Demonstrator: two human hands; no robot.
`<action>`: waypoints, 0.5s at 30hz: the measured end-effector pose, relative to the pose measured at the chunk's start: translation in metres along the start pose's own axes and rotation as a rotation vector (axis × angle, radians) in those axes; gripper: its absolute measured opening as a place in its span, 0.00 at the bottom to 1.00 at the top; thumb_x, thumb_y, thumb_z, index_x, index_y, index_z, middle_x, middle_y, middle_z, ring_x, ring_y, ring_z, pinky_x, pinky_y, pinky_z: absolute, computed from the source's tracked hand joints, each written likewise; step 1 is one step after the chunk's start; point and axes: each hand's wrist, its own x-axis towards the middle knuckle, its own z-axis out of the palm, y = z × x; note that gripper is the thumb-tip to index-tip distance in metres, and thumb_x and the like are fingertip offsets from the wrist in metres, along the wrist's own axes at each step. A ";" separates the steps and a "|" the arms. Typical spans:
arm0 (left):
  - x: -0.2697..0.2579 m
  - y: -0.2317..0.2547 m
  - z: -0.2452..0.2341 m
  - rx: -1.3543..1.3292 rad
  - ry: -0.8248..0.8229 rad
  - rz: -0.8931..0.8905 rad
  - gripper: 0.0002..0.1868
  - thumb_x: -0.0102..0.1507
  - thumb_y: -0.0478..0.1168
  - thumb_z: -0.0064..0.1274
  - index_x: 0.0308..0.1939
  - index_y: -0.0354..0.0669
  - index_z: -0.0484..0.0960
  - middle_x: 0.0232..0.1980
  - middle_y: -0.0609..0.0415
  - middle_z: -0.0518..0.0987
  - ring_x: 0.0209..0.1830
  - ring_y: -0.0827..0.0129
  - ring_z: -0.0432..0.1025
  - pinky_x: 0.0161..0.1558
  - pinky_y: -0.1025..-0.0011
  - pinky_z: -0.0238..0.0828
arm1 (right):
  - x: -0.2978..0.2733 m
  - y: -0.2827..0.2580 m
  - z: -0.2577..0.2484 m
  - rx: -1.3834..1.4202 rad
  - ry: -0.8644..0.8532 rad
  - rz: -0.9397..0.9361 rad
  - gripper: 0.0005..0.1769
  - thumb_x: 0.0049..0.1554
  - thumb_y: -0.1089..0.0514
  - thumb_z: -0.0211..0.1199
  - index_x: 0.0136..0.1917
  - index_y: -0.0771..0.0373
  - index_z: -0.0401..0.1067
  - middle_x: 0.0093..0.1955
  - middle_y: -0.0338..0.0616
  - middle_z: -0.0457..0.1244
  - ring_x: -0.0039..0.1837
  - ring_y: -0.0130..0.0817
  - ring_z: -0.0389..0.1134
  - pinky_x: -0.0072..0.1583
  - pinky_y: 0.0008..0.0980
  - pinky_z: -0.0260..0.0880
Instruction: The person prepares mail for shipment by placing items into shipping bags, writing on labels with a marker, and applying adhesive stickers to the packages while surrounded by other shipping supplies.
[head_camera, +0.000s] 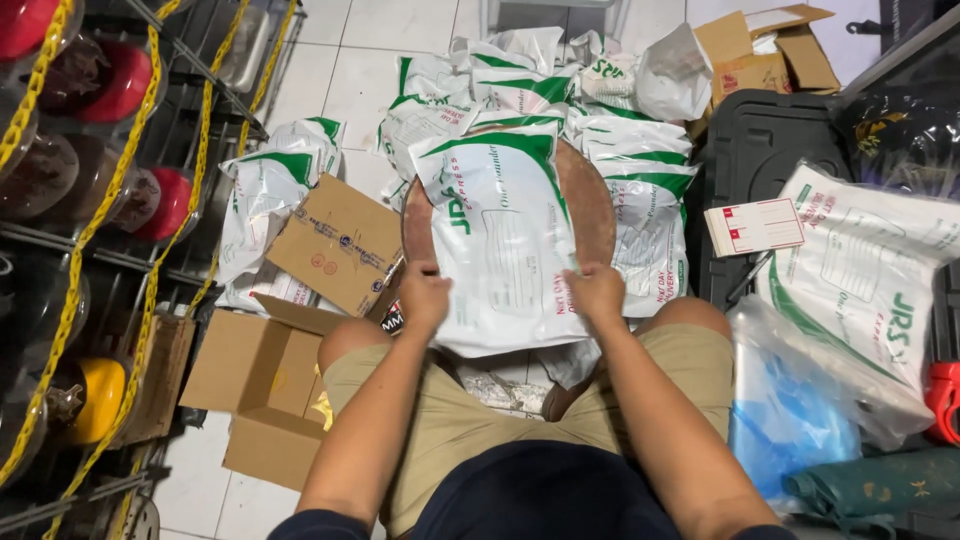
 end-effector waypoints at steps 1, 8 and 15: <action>0.005 -0.011 -0.006 0.001 0.000 -0.006 0.19 0.56 0.40 0.66 0.51 0.46 0.81 0.43 0.47 0.86 0.56 0.49 0.77 0.58 0.56 0.73 | -0.005 0.004 -0.003 -0.003 -0.005 0.001 0.23 0.51 0.44 0.74 0.52 0.62 0.81 0.46 0.53 0.72 0.58 0.54 0.73 0.58 0.49 0.74; -0.048 0.061 -0.054 0.323 0.045 0.629 0.22 0.64 0.39 0.55 0.61 0.34 0.76 0.59 0.35 0.74 0.64 0.39 0.67 0.62 0.48 0.65 | -0.077 -0.076 -0.046 -0.042 0.262 -0.577 0.22 0.54 0.60 0.70 0.60 0.66 0.71 0.58 0.54 0.61 0.61 0.59 0.67 0.63 0.54 0.69; -0.048 0.081 -0.062 0.937 -0.530 0.500 0.48 0.65 0.78 0.23 0.83 0.61 0.44 0.87 0.54 0.40 0.86 0.58 0.30 0.79 0.44 0.19 | -0.096 -0.095 -0.054 -0.721 -0.376 -0.641 0.46 0.62 0.22 0.45 0.84 0.45 0.50 0.88 0.51 0.36 0.88 0.48 0.32 0.81 0.60 0.27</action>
